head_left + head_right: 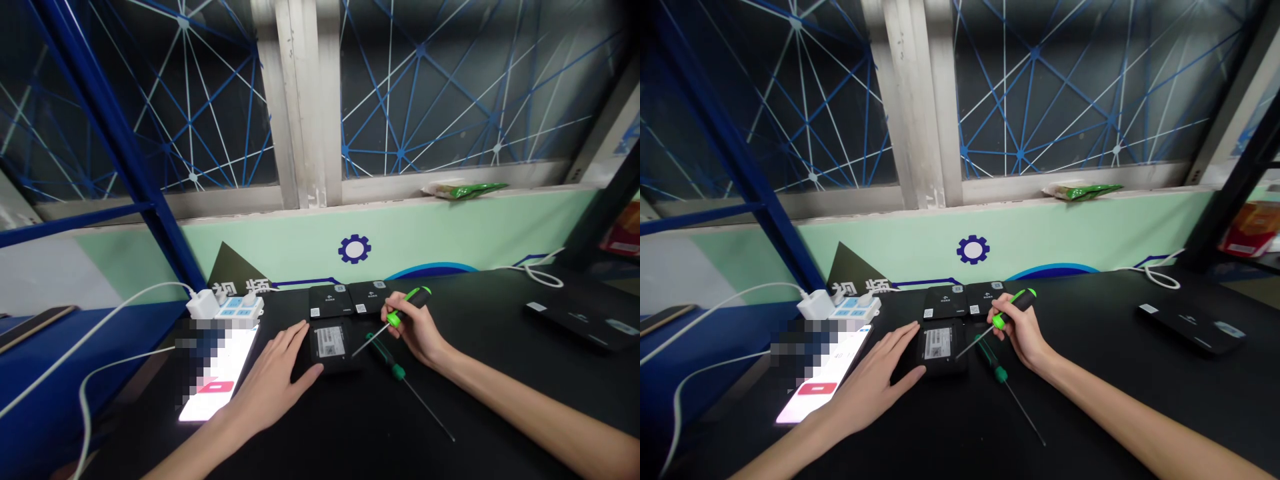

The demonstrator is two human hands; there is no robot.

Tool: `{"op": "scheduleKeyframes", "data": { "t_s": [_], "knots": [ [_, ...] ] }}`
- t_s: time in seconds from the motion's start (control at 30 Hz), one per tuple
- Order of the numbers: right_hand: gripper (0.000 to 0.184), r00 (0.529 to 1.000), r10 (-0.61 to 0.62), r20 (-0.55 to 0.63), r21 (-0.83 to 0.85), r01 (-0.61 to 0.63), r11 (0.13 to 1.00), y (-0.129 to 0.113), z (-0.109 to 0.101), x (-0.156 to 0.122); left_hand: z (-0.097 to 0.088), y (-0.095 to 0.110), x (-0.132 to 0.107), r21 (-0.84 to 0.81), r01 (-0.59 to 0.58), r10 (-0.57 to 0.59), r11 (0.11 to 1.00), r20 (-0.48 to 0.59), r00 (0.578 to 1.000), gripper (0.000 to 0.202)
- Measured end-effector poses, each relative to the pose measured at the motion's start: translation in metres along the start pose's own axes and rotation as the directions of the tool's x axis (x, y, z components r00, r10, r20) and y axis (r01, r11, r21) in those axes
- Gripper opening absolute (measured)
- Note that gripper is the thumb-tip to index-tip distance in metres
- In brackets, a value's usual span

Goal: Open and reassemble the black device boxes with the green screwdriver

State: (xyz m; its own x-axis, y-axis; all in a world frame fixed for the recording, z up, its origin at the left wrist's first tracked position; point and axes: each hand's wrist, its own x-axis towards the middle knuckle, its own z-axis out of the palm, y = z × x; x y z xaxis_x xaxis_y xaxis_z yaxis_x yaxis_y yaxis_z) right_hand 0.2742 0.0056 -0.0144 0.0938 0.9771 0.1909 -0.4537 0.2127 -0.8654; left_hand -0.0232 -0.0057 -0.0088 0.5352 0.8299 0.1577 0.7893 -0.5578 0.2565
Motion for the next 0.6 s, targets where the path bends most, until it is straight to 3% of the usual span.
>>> {"op": "scheduleKeyframes", "data": {
  "t_s": [0.27,0.47,0.6],
  "knots": [
    [0.029,0.997,-0.033,-0.073,-0.028,0.031,0.999,0.0,-0.001,0.0,-0.004,0.004,0.0,-0.036,-0.02,0.019,0.999,-0.011,1.0,0.064],
    [0.028,0.998,-0.059,0.002,-0.204,0.058,0.977,0.003,0.004,-0.004,-0.008,0.009,-0.001,-0.068,-0.012,0.011,0.998,-0.006,1.0,0.058],
    [0.031,0.996,-0.078,0.05,-0.292,0.09,0.952,0.003,0.006,-0.006,-0.007,0.019,0.002,-0.112,0.059,-0.066,0.992,-0.054,0.996,0.054]
  ]
}}
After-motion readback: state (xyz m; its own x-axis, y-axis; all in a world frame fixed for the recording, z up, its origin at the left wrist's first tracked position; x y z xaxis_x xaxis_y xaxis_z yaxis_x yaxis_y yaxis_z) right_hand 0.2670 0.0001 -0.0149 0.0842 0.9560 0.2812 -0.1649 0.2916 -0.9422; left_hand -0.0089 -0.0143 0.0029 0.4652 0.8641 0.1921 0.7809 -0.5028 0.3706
